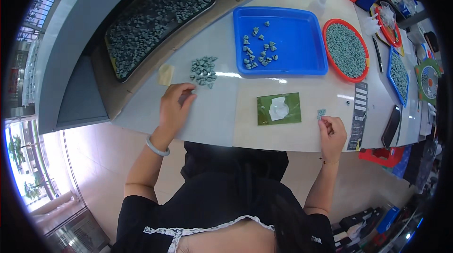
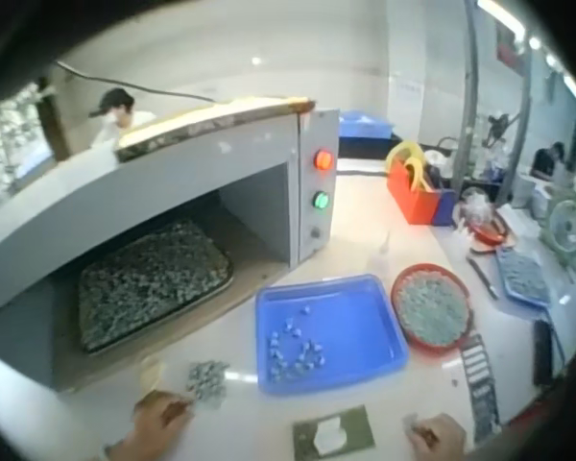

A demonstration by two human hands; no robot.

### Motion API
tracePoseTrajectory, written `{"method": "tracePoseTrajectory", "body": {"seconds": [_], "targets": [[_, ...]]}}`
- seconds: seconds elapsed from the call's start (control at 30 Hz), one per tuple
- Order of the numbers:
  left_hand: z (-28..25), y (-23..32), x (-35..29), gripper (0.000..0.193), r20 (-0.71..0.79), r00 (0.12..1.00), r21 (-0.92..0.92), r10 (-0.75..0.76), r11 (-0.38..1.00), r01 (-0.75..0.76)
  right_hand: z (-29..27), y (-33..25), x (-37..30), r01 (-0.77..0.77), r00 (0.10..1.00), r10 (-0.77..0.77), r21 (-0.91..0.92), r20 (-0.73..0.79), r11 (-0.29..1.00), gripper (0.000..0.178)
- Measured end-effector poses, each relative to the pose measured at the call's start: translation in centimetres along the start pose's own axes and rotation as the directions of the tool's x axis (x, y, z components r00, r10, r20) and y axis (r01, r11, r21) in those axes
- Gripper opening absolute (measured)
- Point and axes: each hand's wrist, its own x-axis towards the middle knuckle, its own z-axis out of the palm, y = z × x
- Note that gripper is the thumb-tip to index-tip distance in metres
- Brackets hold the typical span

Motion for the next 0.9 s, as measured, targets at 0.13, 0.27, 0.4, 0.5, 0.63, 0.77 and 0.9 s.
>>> {"method": "tracePoseTrajectory", "body": {"seconds": [0.13, 0.27, 0.4, 0.5, 0.63, 0.77, 0.9], "targets": [[1.1, -0.2, 0.5, 0.021, -0.033, 0.995, 0.045, -0.097, 0.994, 0.098, 0.5, 1.0, 1.6, -0.007, 0.998, 0.009, -0.031, 0.063, 0.999, 0.007], [2.4, -1.3, 0.1, 0.015, -0.128, 0.977, -0.213, -0.172, 0.967, 0.142, 1.0, 1.7, 2.1, -0.057, 0.996, 0.061, -0.065, 0.067, 0.996, 0.008], [2.5, 0.0, -0.4, 0.012, 0.026, 0.971, -0.523, -0.239, 0.824, 0.217, 1.3, 1.4, 0.5, -0.069, 0.997, 0.069, 0.007, 0.015, 0.998, 0.008], [2.0, 1.7, -1.0, 0.013, 0.207, 0.941, -0.758, -0.270, 0.563, 0.328, 2.4, -1.1, -1.0, -0.146, 0.989, 0.133, 0.388, 0.060, 0.910, 0.009], [1.2, 3.5, -2.1, 0.012, 0.518, 0.844, -0.752, -0.137, 0.397, 0.526, 5.9, -5.9, -3.3, -0.300, 0.944, -0.010, 0.871, 0.330, 0.389, 0.010], [0.2, 3.9, -3.3, 0.012, 0.645, 0.755, -0.714, -0.121, 0.257, 0.651, 8.8, -10.0, -4.9, -0.477, 0.873, 0.022, 0.844, 0.487, 0.245, 0.014], [-0.4, 3.9, -3.7, 0.013, 0.658, 0.744, -0.701, -0.118, 0.263, 0.663, 10.1, -11.5, -5.5, -0.545, 0.816, -0.090, 0.812, 0.571, 0.208, 0.008]]}}
